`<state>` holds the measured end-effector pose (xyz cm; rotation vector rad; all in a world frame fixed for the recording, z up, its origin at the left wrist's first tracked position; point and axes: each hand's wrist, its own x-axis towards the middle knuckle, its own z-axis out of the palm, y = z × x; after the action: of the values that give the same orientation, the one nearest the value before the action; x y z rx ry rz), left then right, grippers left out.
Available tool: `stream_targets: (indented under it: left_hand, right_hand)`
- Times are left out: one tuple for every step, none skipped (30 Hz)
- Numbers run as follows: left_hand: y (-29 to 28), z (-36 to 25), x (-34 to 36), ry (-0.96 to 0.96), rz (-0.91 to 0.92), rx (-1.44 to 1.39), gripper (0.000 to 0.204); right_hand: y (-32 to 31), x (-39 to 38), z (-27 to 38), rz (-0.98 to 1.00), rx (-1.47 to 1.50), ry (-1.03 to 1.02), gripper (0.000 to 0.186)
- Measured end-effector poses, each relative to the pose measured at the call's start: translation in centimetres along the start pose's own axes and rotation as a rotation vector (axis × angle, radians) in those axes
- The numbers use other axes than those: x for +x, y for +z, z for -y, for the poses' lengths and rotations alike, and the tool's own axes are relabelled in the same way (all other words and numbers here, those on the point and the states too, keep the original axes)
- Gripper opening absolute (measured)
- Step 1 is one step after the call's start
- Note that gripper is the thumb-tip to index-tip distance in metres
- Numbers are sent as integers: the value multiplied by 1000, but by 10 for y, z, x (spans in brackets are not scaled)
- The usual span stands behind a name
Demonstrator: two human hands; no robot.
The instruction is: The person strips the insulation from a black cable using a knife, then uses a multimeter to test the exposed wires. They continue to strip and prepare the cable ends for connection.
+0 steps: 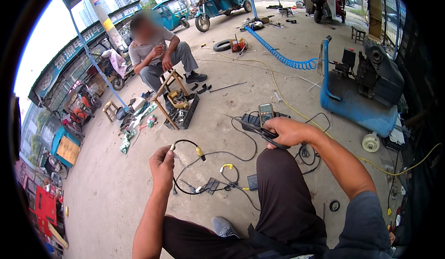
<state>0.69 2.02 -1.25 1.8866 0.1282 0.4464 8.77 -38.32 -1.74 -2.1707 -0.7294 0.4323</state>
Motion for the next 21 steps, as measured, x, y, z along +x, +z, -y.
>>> stream_targets:
  left_hand:
    - [0, -1, 0, 1, 3, 4, 19]
    - [0, 0, 0, 5, 1, 4, 19]
    - [0, 0, 0, 9, -1, 4, 19]
    - [0, 1, 0, 12, -2, 4, 19]
    - [0, 3, 0, 38, -5, 13, 18]
    - [0, 5, 0, 64, -7, 21, 17]
    - [0, 7, 0, 90, -10, 30, 17]
    - [0, 7, 0, 89, -8, 26, 17]
    - [0, 8, 1, 87, -6, 23, 17]
    - [-1, 8, 1, 86, -4, 20, 17]
    - [0, 7, 0, 86, -4, 15, 17]
    - [1, 6, 0, 85, -3, 11, 17]
    - [1, 6, 0, 85, -3, 6, 17]
    - [2, 6, 0, 85, -3, 9, 17]
    - [1, 8, 1, 84, -3, 11, 17]
    - [1, 9, 2, 84, -3, 14, 17]
    - [1, 9, 1, 81, 1, 16, 17]
    - [0, 9, 1, 78, 4, 19, 18]
    - [0, 8, 1, 75, 7, 22, 18]
    - [1, 7, 1, 74, 6, 25, 18]
    - [3, 4, 0, 72, 5, 28, 18]
  right_hand:
    - [0, 2, -4, 6, 41, -4, 31]
    - [0, 3, -6, 14, 82, -10, 32]
    - [0, 3, -5, 21, 96, -2, 31]
    - [0, 3, -3, 27, 110, 6, 31]
    - [0, 4, -2, 35, 124, 15, 30]
    - [0, 5, -2, 45, 108, 12, 29]
    - [-1, 6, -3, 54, 92, 9, 29]
    - [-1, 7, -3, 63, 76, 7, 28]
    - [-1, 7, -2, 67, 65, 5, 28]
    - [-1, 6, 1, 70, 55, 4, 29]
    - [-2, 6, 2, 73, 44, 3, 29]
    - [-2, 6, 2, 73, 26, 1, 29]
    - [-2, 6, 3, 74, 8, -2, 30]
    - [-3, 6, 3, 75, -10, -4, 30]
    - [-2, 7, 0, 76, -7, -24, 31]
    - [-2, 8, -6, 77, -3, -43, 32]
    - [-1, 9, -7, 80, 2, -62, 33]
    - [-1, 8, -6, 93, 0, -49, 31]
    - [-3, 7, -3, 106, -1, -36, 30]
    - [-4, 5, -1, 117, -3, -20, 29]
    - [-5, 5, -1, 112, 7, -39, 31]
